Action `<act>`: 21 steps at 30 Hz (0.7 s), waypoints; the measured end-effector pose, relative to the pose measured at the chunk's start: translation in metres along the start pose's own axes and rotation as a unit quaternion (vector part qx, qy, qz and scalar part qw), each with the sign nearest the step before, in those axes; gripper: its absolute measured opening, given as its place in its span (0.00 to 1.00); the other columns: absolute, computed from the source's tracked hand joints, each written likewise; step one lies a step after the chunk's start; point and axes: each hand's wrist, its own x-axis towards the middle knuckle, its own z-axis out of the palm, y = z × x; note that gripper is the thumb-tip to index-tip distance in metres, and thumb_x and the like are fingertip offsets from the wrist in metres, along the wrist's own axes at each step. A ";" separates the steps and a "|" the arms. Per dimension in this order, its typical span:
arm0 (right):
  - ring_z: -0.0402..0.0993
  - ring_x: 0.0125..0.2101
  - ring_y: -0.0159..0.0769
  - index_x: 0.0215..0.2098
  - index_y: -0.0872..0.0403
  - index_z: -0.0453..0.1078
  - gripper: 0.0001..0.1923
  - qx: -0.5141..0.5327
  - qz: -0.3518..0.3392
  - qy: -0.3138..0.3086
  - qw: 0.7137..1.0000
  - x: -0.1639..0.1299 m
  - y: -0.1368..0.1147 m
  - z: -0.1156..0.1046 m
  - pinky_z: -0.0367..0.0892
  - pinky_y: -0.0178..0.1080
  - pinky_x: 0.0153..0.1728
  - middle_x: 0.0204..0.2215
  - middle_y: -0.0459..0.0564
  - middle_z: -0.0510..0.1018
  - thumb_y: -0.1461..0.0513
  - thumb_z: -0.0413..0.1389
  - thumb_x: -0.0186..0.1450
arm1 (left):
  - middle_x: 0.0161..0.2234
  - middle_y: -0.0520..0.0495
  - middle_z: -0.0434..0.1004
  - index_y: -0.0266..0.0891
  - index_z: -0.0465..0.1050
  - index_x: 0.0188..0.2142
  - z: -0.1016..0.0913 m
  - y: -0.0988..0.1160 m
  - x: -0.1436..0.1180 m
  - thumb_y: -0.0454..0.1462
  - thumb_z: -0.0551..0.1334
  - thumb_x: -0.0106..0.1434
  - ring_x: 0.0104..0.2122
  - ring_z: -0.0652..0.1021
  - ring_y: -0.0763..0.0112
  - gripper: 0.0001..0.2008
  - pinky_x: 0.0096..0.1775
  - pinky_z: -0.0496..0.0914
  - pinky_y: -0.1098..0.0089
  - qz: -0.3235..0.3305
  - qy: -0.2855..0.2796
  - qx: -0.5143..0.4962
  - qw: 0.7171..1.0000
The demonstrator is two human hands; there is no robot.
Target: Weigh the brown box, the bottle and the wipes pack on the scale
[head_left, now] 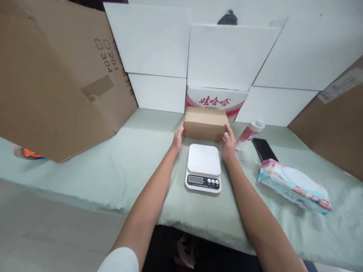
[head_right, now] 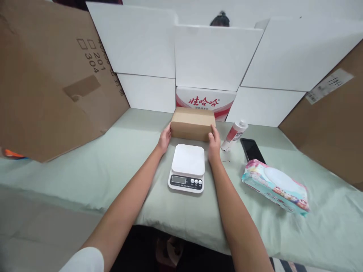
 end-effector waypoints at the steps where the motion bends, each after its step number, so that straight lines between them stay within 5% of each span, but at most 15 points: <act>1: 0.62 0.70 0.46 0.69 0.45 0.66 0.32 -0.009 0.008 0.005 1.000 -0.004 0.000 0.001 0.58 0.57 0.71 0.69 0.54 0.68 0.44 0.49 0.72 | 0.75 0.50 0.62 0.42 0.65 0.71 -0.003 -0.006 0.001 0.45 0.51 0.73 0.76 0.61 0.64 0.30 0.75 0.55 0.61 0.003 0.001 0.003 1.000; 6: 0.67 0.62 0.49 0.63 0.49 0.73 0.29 -0.071 0.020 0.080 0.994 -0.017 -0.009 -0.001 0.62 0.58 0.68 0.59 0.58 0.67 0.47 0.51 0.70 | 0.72 0.45 0.68 0.44 0.71 0.54 -0.017 -0.025 0.004 0.40 0.50 0.70 0.72 0.67 0.68 0.17 0.71 0.62 0.63 0.108 0.039 0.097 0.989; 9: 0.70 0.53 0.47 0.60 0.51 0.76 0.28 -0.077 0.034 0.071 0.994 -0.017 -0.012 -0.002 0.67 0.58 0.63 0.49 0.56 0.68 0.47 0.50 0.70 | 0.71 0.43 0.70 0.45 0.71 0.46 -0.023 -0.031 0.005 0.39 0.50 0.68 0.70 0.71 0.64 0.13 0.68 0.66 0.59 0.146 0.029 0.165 0.975; 15: 0.70 0.53 0.46 0.62 0.50 0.75 0.30 -0.060 0.057 0.047 0.995 -0.016 -0.008 0.000 0.71 0.53 0.58 0.51 0.56 0.68 0.46 0.51 0.69 | 0.70 0.46 0.71 0.46 0.74 0.46 -0.024 -0.032 0.006 0.39 0.53 0.65 0.65 0.74 0.55 0.15 0.66 0.68 0.52 0.126 0.031 0.228 0.965; 21: 0.67 0.59 0.46 0.65 0.49 0.72 0.31 -0.057 0.075 0.017 0.995 -0.017 -0.006 0.000 0.67 0.54 0.64 0.56 0.57 0.68 0.45 0.49 0.70 | 0.67 0.44 0.74 0.46 0.73 0.47 -0.018 -0.028 0.007 0.39 0.54 0.65 0.69 0.71 0.53 0.14 0.69 0.64 0.49 0.097 0.025 0.236 0.967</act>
